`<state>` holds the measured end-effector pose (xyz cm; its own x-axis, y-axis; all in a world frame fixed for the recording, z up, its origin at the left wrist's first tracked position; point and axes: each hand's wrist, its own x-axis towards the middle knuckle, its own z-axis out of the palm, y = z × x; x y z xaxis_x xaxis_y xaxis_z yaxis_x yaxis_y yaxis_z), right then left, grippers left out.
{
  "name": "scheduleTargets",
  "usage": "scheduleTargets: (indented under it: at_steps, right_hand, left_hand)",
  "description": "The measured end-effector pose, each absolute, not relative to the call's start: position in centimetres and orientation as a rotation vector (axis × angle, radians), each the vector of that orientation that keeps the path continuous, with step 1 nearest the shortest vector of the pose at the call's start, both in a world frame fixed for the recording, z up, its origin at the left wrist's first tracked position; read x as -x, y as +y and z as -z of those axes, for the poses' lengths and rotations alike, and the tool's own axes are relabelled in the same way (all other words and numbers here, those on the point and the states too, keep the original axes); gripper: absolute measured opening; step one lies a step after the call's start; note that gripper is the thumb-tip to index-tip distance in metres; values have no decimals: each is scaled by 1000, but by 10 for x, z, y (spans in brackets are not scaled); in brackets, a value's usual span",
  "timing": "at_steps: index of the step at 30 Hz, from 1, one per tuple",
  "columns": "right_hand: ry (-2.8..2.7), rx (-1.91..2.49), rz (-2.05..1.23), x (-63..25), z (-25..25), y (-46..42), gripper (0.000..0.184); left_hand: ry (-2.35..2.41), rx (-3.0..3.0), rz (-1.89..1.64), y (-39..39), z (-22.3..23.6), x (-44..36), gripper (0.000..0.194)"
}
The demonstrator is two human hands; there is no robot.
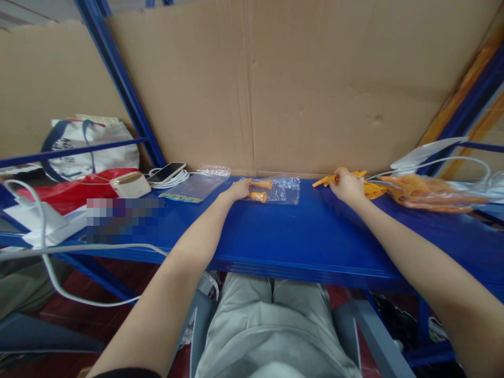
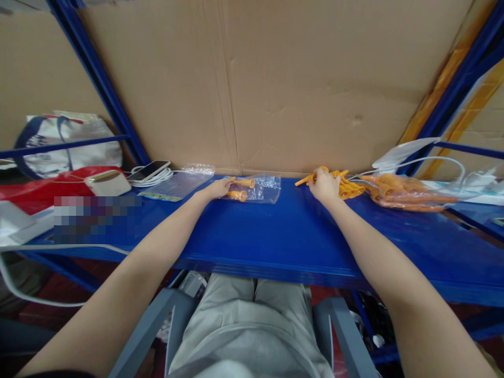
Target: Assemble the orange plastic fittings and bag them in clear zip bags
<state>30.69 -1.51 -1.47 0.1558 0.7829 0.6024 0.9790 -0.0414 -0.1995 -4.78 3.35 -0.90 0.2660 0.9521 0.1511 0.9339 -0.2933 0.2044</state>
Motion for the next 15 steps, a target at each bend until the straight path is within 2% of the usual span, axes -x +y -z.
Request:
scheduleTargets:
  at_steps: [15]
  right_hand:
    - [-1732, 1336, 200, -289, 9, -21, 50]
  left_hand:
    - [1829, -2499, -364, 43, 15, 52, 50]
